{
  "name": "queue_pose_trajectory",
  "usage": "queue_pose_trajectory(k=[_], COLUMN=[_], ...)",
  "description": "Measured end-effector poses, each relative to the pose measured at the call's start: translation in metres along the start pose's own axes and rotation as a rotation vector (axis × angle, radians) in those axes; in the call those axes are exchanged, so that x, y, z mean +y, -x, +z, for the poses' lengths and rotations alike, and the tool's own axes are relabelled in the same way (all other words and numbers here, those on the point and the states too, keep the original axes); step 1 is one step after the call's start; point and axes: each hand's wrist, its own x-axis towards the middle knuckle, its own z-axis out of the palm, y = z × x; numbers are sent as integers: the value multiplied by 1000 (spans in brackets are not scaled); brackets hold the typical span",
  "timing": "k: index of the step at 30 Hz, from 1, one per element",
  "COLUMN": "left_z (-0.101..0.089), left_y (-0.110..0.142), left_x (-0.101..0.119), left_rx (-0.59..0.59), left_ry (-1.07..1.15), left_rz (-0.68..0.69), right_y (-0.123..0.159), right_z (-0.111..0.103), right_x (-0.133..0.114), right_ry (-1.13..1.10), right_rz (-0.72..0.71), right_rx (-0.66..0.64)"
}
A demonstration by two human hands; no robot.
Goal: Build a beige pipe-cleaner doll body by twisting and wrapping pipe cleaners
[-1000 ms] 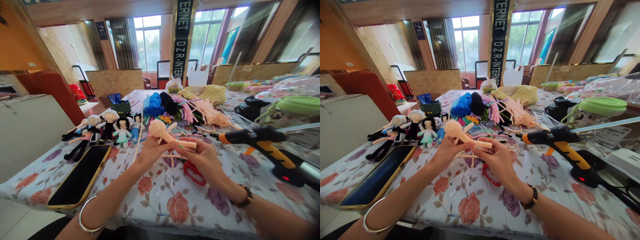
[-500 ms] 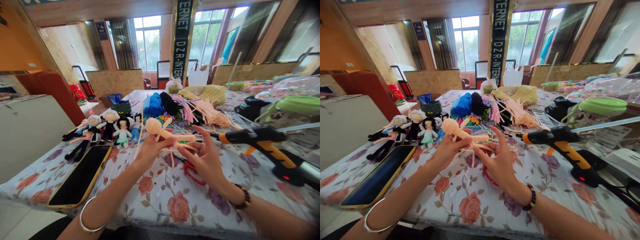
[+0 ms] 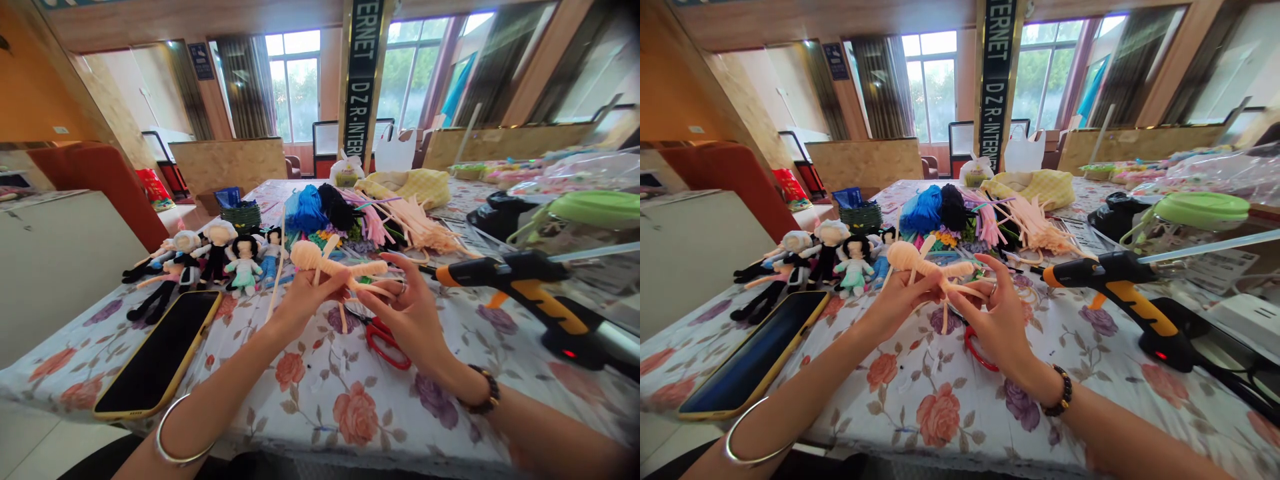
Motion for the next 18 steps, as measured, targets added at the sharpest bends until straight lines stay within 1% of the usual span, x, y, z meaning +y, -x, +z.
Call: queue_pose_trajectory(k=[5,8,13,18], left_z=[-2,0,2,3], left_y=[-1,0,2,3], left_x=[-3,-3,1,2], left_rx=[-27,-12,-10,-26], left_ry=[18,79,203,234], left_rz=[30,29,-29,-68], right_y=[0,-1,-5,-10], right_z=[-3,-6,-9,-9], right_x=[2,0,-5,-4], right_ry=[10,-2,73,114], right_rz=[-40,-75,-90,-65], right_rx=[-24,-28,-45,-68])
